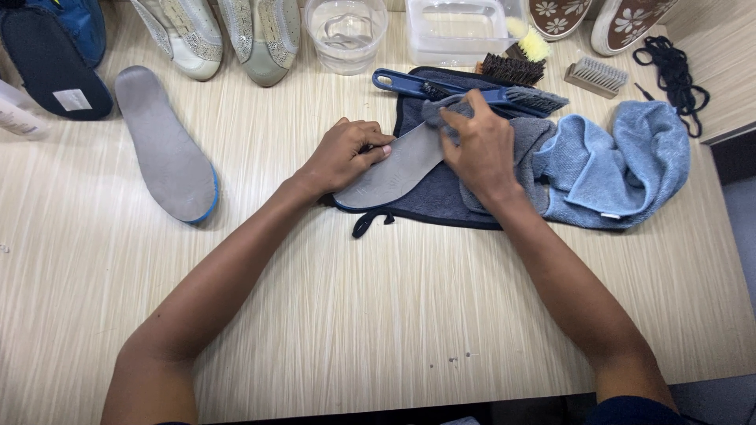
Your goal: The person wipes a blue shoe insole with a gray cloth on a table, then flips it over to wipe the gray side. They repeat the wiping process on both sides of the insole using the cloth.
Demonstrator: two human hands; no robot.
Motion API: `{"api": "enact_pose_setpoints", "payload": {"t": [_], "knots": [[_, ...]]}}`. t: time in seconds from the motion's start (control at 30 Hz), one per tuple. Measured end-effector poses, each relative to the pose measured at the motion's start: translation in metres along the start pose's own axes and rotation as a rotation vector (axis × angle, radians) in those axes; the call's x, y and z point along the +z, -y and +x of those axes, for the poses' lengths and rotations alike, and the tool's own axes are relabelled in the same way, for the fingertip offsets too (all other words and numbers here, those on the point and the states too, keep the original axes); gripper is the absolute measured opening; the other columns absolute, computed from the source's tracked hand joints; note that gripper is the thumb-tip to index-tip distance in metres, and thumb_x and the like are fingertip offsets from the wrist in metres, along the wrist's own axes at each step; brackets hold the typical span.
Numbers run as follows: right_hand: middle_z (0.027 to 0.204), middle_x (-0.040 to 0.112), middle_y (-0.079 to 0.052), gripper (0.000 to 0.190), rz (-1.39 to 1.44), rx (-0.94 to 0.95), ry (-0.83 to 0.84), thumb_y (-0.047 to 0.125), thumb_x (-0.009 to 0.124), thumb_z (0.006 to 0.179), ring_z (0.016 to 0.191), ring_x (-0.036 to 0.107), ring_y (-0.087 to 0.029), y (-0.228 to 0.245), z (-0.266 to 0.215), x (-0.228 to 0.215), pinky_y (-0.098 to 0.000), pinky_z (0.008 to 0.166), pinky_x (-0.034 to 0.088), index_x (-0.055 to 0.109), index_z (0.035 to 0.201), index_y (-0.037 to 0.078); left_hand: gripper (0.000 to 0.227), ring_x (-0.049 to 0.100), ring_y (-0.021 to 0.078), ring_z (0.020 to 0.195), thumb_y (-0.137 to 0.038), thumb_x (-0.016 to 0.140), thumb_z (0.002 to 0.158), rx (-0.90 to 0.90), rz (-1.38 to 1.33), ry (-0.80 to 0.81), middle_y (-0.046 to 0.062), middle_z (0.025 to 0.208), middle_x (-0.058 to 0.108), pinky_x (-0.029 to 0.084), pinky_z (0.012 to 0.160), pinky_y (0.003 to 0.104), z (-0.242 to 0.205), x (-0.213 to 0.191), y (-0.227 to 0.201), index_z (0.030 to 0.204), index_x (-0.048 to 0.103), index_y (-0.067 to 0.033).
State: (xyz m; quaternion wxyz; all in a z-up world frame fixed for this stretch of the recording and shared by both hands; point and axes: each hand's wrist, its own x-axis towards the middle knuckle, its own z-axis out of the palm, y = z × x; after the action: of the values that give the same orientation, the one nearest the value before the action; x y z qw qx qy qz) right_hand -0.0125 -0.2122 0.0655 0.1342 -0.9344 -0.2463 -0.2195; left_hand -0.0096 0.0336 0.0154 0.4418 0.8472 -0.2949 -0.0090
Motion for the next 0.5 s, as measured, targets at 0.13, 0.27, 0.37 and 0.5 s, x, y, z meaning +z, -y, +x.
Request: {"api": "enact_pose_setpoints", "payload": {"t": [0.13, 0.27, 0.37, 0.5], "knots": [[0.095, 0.068, -0.014, 0.019, 0.157, -0.105, 0.100, 0.008, 0.084, 0.085, 0.056, 0.071, -0.025, 0.014, -0.002, 0.006, -0.0363, 0.047, 0.059, 0.085, 0.103, 0.013, 0.023, 0.068, 0.0254, 0.086, -0.023, 0.063, 0.100, 0.006, 0.024, 0.023, 0.005, 0.082, 0.070, 0.041, 0.089, 0.040, 0.001, 0.005, 0.014, 0.114, 0.080, -0.0170], [0.094, 0.067, -0.013, 0.015, 0.010, 0.020, 0.054, 0.010, 0.086, 0.086, 0.054, 0.068, -0.022, -0.017, 0.000, 0.007, -0.0306, 0.045, 0.055, 0.086, 0.101, 0.012, 0.026, 0.068, 0.0265, 0.087, -0.021, 0.063, 0.102, -0.011, 0.033, 0.019, 0.008, 0.083, 0.071, 0.040, 0.090, 0.040, -0.003, 0.003, 0.009, 0.121, 0.078, -0.0130], [0.090, 0.065, -0.012, 0.011, -0.105, 0.074, -0.001, 0.007, 0.085, 0.088, 0.049, 0.064, -0.017, -0.032, -0.001, 0.010, -0.0253, 0.042, 0.050, 0.085, 0.100, 0.006, 0.026, 0.069, 0.0260, 0.087, -0.022, 0.062, 0.102, -0.020, 0.029, 0.030, 0.008, 0.082, 0.072, 0.040, 0.091, 0.040, -0.002, 0.003, 0.005, 0.121, 0.078, -0.0125], [0.088, 0.066, -0.011, 0.013, 0.054, -0.067, 0.021, 0.008, 0.088, 0.083, 0.045, 0.063, -0.016, -0.004, 0.002, 0.006, -0.0288, 0.036, 0.049, 0.085, 0.096, 0.008, 0.025, 0.067, 0.0252, 0.083, -0.019, 0.062, 0.102, -0.002, 0.054, 0.041, 0.008, 0.078, 0.071, 0.039, 0.088, 0.040, 0.000, 0.002, 0.003, 0.118, 0.078, -0.0111]]}}
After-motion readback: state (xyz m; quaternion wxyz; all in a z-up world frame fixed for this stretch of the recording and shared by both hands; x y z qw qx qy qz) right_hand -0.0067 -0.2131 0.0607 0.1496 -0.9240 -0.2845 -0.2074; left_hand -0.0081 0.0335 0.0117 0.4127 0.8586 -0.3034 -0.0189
